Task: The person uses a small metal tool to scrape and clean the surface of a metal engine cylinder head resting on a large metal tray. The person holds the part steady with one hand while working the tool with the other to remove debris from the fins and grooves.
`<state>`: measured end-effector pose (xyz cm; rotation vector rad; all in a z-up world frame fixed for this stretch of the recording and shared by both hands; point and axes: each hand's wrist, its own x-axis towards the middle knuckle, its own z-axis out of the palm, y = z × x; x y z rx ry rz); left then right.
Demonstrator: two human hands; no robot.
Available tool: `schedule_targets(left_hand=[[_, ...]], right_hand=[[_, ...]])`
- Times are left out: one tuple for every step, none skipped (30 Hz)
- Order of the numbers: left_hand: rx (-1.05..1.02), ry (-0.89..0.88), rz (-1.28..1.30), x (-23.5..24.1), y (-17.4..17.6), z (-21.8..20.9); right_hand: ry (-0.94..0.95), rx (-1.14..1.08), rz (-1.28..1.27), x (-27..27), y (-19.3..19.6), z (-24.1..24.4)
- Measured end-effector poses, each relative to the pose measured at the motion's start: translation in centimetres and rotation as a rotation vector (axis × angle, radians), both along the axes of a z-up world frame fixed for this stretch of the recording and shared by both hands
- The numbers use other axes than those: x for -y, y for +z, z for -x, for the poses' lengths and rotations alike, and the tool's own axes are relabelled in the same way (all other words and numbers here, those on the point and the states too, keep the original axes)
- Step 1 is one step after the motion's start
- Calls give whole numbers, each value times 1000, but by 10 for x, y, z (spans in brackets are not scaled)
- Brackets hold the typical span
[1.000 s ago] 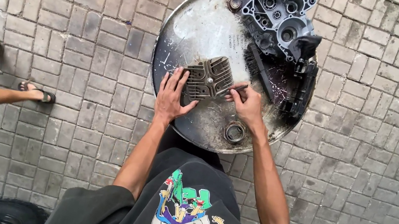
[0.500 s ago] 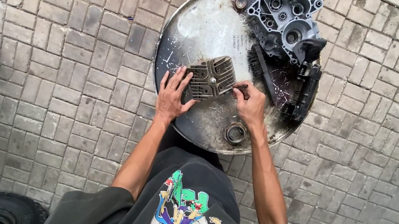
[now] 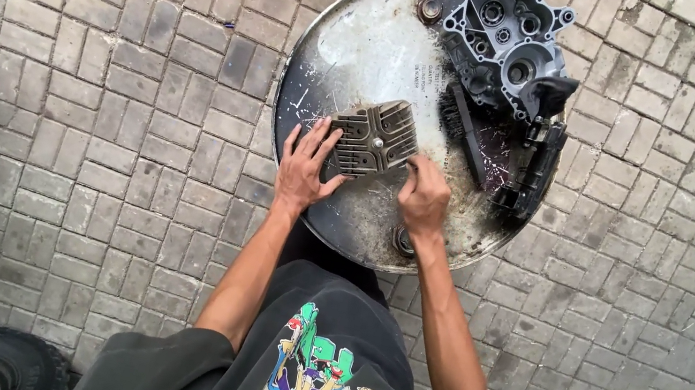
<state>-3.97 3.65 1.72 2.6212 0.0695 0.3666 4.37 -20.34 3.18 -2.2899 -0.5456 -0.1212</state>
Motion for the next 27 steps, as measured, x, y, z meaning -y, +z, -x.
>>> schedule_targets(left_hand=[[3,2,1,0,0,-1],[7,4,-4,0,0,-2],[8,1,-8,0,0,-1],[8,0,-6,1,-1,-1],[11,8,-1,1,-2,-1],[15,17,4,2,-2,0],[19,16,4,1,-2,0],[13,7,-4,1,-2,0],[5,3,-12,1,-1,1],[9,6,-12,1,-1,-1],[6,8,-12,1,-2,-1],[2,11,-12,1,-2,-1],[4,11,-12,1,-3,0],[-2,18,-7,2,-4,0],[-6,22,-2,2,-6,-1],[-2,19,-3,3,-5,-2],[-11,18,-2,3,-4,-1],[-21,17,-1,3,-3,-1],[-23,21,0,2,-3,-1],[-23,21,3,1,-2,-2],[-24,15,7,1,-2,-1],[-27,12,10,3,-2,2],[-24,9,7,2,-1,1],[-21,6,5,2,-1,-1],[-24,11,5,2,-1,-1],[-23,16,0,1,-2,-2],[-23,18,-4,2,-2,-2]], right_hand=[[2,3,1,-1,0,1],[5,-13,-2,-2,0,1],[4,-31,-3,-2,0,5],[2,-31,-1,0,7,-1],[-24,-53,-32,2,15,-5],[-49,-74,-62,4,22,-10],[-50,-69,-63,5,10,-6],[-50,1,5,5,-3,-3],[-45,70,73,5,-15,1],[-43,74,73,4,-7,0],[-57,2,20,2,1,1],[-71,-71,-33,0,9,2],[-70,-69,-33,4,10,-2],[-72,-56,-18,7,12,-6],[-78,-41,-3,11,13,-11],[-80,-37,-4,8,11,-7],[-71,-41,-18,4,10,-3],[-63,-45,-31,1,8,1],[-59,-47,-30,0,20,-3],[-78,-108,-42,-1,31,-7],[-103,-171,-51,0,43,-8],[-106,-174,-49,0,38,-5],[-101,-142,-48,0,33,-7],[-96,-110,-47,-2,29,-8],[-91,-113,-47,-4,25,-8],[-52,-96,-9,-7,21,-7],[-16,-81,29,-9,17,-5]])
